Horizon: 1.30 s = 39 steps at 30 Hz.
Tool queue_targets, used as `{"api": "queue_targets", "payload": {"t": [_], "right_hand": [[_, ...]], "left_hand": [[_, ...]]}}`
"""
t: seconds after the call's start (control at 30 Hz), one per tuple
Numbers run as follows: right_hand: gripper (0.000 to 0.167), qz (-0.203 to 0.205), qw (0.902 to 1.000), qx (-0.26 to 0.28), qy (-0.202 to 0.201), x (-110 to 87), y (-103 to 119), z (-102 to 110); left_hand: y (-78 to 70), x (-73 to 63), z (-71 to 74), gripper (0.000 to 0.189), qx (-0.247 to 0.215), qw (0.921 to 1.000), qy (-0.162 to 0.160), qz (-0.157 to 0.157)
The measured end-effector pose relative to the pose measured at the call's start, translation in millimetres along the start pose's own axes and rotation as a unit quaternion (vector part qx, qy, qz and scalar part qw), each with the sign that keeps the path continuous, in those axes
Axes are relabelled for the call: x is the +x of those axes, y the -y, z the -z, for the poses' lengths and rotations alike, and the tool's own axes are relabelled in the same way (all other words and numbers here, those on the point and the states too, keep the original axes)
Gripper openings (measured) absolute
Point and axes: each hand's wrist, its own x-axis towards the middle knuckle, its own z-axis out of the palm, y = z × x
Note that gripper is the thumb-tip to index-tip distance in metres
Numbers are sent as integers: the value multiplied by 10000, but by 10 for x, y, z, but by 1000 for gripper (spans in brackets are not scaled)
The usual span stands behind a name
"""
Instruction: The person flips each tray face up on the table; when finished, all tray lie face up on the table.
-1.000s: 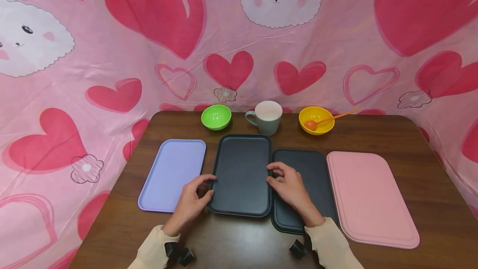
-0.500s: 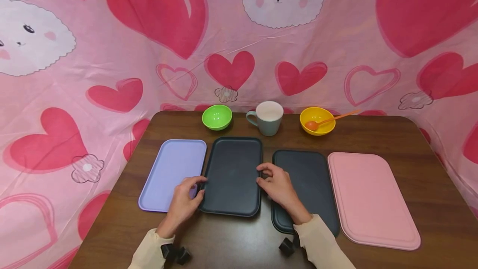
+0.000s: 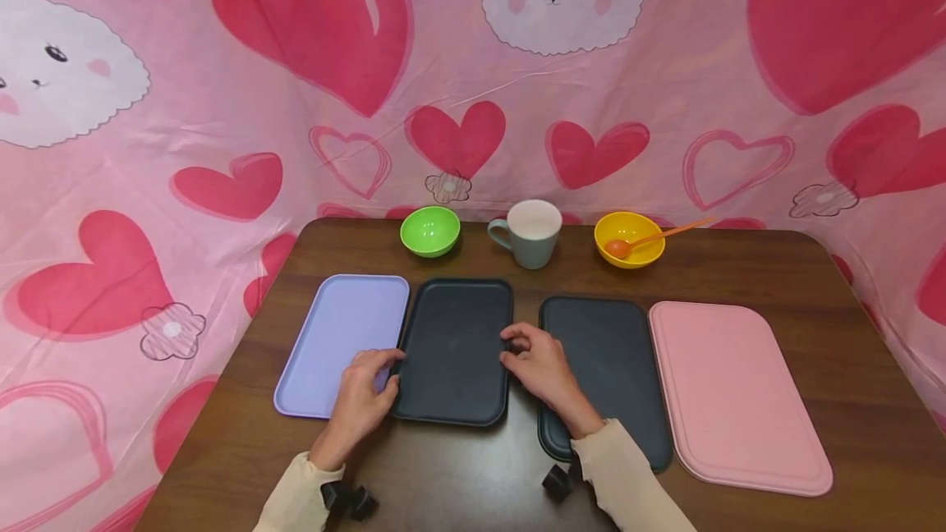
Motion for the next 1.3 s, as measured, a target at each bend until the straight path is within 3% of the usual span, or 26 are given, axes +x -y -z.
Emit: {"api": "queue_targets", "payload": {"t": [0.37, 0.8, 1.3], "right_hand": [[29, 96, 9994, -318, -106, 56, -48, -22], [30, 323, 9938, -1056, -88, 18, 21, -18], [34, 459, 9931, -1079, -68, -11, 57, 17]], "left_hand": [[2, -19, -64, 31, 293, 9995, 60, -60], [-2, -24, -74, 29, 259, 9993, 200, 177], [12, -13, -58, 29, 308, 9993, 129, 146]]}}
